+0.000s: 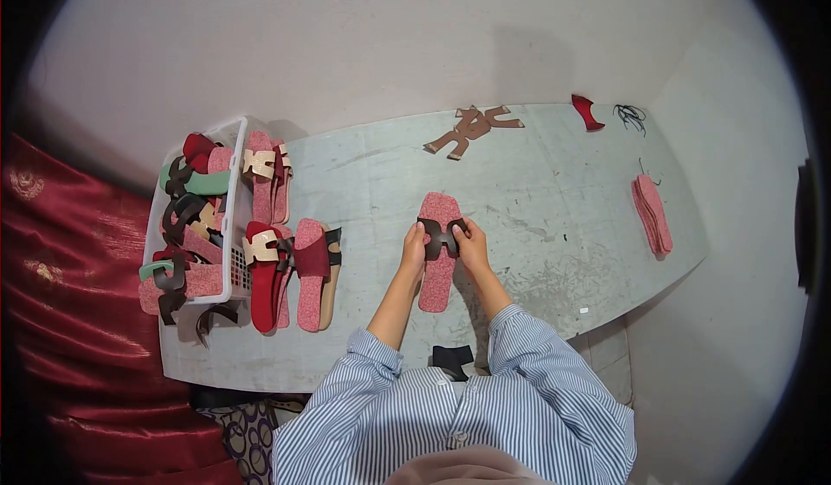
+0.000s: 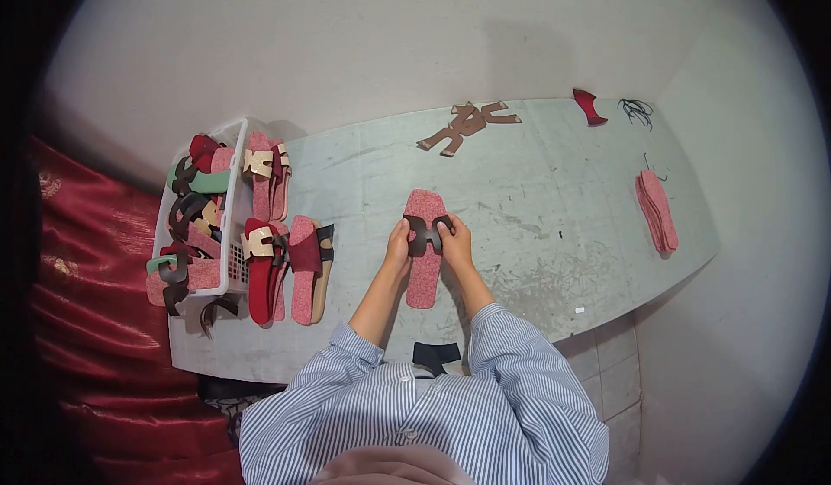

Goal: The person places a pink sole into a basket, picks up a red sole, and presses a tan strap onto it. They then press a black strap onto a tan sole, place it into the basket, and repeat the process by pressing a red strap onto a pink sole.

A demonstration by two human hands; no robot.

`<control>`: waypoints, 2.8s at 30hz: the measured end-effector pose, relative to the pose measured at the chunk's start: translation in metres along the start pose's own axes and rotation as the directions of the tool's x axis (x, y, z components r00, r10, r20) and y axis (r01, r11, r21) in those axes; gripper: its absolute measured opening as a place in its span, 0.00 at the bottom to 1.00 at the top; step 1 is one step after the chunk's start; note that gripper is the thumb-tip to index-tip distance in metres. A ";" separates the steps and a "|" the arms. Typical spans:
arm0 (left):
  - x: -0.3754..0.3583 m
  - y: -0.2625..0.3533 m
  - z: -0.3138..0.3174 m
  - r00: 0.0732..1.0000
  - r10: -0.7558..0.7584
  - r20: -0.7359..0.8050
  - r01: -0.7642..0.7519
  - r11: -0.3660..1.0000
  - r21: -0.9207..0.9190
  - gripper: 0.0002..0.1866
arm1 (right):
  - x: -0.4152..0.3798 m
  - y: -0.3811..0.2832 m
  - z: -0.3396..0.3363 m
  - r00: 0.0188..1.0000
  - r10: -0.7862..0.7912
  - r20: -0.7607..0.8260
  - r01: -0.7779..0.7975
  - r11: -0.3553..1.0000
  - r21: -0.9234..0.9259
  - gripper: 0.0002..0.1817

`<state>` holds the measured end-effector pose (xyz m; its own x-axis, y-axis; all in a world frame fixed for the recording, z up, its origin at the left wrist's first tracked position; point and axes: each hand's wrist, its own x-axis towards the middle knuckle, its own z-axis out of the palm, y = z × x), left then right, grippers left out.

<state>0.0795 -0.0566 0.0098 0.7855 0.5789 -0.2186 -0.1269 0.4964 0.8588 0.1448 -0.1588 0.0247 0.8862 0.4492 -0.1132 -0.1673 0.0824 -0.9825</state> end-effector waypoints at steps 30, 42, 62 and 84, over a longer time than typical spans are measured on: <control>0.004 -0.017 -0.006 0.930 0.269 -0.251 -0.162 0.912 0.376 0.17 | 0.000 0.002 0.010 0.998 -0.051 0.029 0.055 0.985 -0.161 0.12; -0.006 -0.015 -0.006 0.907 0.274 -0.320 -0.103 0.881 0.461 0.18 | -0.009 0.015 0.010 0.995 0.072 0.067 -0.067 0.996 -0.067 0.11; -0.026 -0.002 0.008 0.782 0.473 -0.406 -0.173 0.790 0.588 0.14 | -0.020 0.022 0.023 0.992 0.124 -0.014 -0.125 0.990 -0.063 0.20; 0.007 -0.008 -0.030 0.907 0.111 -0.407 0.082 0.901 0.426 0.18 | 0.007 0.033 0.038 0.982 0.184 0.051 -0.178 0.979 -0.097 0.11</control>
<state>0.0678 -0.0369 -0.0120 0.4514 0.8432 -0.2921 0.2078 0.2190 0.9533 0.1295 -0.1193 -0.0033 0.8173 0.5014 -0.2839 -0.2796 -0.0857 -0.9563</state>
